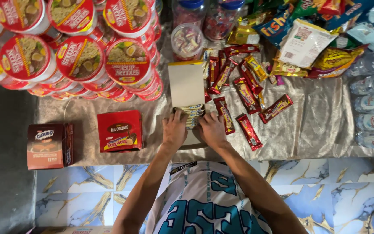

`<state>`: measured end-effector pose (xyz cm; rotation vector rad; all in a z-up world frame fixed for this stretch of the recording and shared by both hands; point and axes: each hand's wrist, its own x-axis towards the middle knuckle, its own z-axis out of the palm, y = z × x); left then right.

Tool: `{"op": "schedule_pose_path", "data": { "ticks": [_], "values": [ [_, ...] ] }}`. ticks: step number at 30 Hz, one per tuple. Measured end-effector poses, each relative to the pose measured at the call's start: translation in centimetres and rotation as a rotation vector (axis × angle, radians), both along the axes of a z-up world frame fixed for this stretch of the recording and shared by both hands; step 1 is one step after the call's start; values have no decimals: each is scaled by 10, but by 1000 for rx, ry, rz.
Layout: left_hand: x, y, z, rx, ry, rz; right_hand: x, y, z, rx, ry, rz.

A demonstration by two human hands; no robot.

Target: The person packs small snack bars into a cardboard box on a table covered with various food items. They pick up bars from a pile, place them into the box, and then close the box. The person then picks up a red box and places it on the table.

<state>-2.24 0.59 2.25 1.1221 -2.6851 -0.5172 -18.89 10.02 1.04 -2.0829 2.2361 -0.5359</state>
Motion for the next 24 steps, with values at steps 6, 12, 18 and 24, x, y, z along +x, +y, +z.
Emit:
{"op": "schedule_pose_path", "data": {
  "ticks": [6, 12, 18, 24],
  "values": [
    [-18, -1, 14, -26, 43, 6, -13, 3, 28, -72, -232, 35],
    [-68, -4, 39, -31, 92, -25, -56, 19, 36, -94, -228, -102],
    [-138, 8, 39, -18, 145, -114, -111, 46, 38, -163, -185, -307],
    [-202, 6, 53, -44, 148, -200, -154, 72, 52, -155, -219, -492]
  ]
}}
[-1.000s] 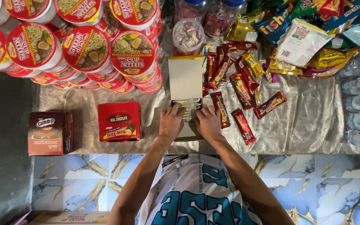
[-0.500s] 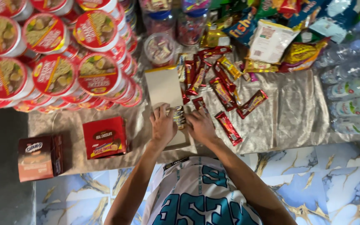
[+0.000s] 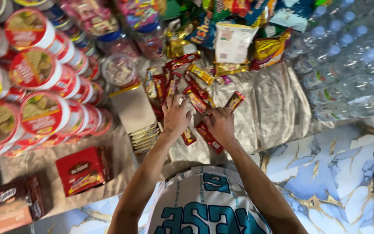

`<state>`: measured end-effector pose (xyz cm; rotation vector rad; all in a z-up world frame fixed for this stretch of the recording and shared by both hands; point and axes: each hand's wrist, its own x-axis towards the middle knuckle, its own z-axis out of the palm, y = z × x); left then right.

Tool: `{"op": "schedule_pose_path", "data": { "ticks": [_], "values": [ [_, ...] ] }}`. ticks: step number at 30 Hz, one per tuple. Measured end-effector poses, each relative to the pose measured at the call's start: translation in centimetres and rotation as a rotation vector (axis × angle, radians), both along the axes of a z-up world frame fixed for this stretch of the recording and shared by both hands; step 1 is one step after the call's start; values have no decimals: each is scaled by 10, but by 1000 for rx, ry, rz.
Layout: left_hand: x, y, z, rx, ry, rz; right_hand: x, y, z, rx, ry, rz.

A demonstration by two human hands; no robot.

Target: The person packs small snack bars into a cardboard box on a table covered with various food items. They pick up bars from a pile, place them into the box, and then close the box. The person then picks up a red box and places it on the table.

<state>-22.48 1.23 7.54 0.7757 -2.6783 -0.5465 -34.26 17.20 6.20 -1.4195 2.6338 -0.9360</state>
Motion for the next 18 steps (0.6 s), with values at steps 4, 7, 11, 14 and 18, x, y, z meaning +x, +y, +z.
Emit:
{"op": "schedule_pose_path", "data": {
  "ticks": [4, 7, 11, 14, 18],
  "values": [
    [-36, -3, -11, -72, -40, -46, -24, 11, -12, 16, -31, -54],
    [-60, -3, -17, -6, -64, -96, -36, 14, -15, 62, -41, -83],
    [-86, -4, -29, 44, -199, -164, -49, 14, -21, 170, -105, -73],
    [-101, -5, -33, 68, -281, -213, -57, 13, -33, 216, -104, -43],
    [-107, -4, -26, 17, -341, -299, -66, 13, -57, 257, -27, 25]
  ]
}}
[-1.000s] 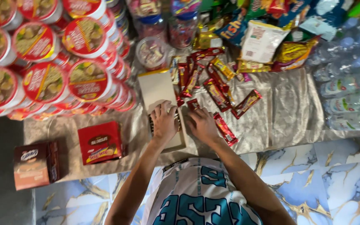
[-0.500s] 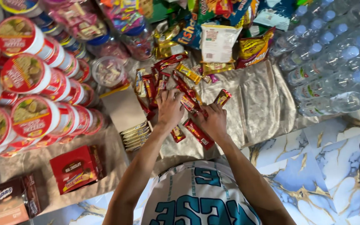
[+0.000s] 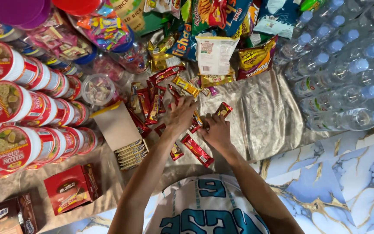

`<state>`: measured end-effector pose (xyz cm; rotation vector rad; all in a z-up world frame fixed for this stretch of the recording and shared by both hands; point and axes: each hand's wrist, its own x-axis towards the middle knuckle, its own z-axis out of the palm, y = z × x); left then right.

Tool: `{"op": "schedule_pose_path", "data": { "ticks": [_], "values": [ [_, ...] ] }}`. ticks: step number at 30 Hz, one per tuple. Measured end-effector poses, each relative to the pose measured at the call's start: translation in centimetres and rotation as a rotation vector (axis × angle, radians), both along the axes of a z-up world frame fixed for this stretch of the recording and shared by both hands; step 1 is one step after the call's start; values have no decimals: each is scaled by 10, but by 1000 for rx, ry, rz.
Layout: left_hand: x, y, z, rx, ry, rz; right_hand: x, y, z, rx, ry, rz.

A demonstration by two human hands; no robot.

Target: The person packs small snack bars into a cardboard box on a table covered with various food items. They pick up bars from a pile, place them into the box, and then close the box. The person then picks up a red box and places it on the table.

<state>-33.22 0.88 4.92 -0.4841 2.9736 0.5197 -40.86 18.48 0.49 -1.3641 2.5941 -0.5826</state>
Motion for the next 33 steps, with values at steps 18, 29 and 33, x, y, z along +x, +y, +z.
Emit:
{"op": "schedule_pose_path", "data": {
  "ticks": [18, 29, 33],
  "values": [
    [-8, -5, -13, 47, -92, 2, -9, -11, 11, -173, -77, -67],
    [7, 8, 13, 424, 91, 166, -2, -24, 67, -534, -46, -22],
    [27, 6, 23, 550, 222, 261, 12, -28, 58, -610, -21, -54]
  ]
}}
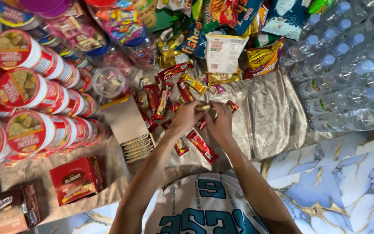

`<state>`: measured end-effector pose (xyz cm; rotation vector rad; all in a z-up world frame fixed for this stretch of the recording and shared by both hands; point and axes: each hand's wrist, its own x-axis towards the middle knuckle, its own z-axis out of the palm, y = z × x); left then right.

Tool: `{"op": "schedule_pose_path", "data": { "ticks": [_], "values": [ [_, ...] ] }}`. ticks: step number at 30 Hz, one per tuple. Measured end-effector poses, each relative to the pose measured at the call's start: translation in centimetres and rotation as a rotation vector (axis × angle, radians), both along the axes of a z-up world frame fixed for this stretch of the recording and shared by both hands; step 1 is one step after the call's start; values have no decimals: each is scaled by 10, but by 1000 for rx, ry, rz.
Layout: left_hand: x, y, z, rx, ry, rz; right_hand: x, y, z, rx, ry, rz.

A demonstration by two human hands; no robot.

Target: The person packs small snack bars into a cardboard box on a table covered with various food items. They pick up bars from a pile, place them into the box, and then close the box. The person then picks up a red box and places it on the table.

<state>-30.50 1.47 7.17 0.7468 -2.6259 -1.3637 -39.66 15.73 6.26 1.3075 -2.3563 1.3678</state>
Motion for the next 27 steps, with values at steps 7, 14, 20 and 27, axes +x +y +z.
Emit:
{"op": "schedule_pose_path", "data": {
  "ticks": [7, 14, 20, 27],
  "values": [
    [52, -17, -19, 50, 134, 245, 26, -3, -25, 74, -67, 29],
    [114, -30, 1, 270, 23, 390, 61, -21, -31, 117, -237, 91],
    [164, -40, -17, 376, 149, 410, 88, -36, -32, 192, -378, 184],
    [213, -46, -4, 254, 80, 393, 119, -46, -35, 242, -525, 315]
  ]
}}
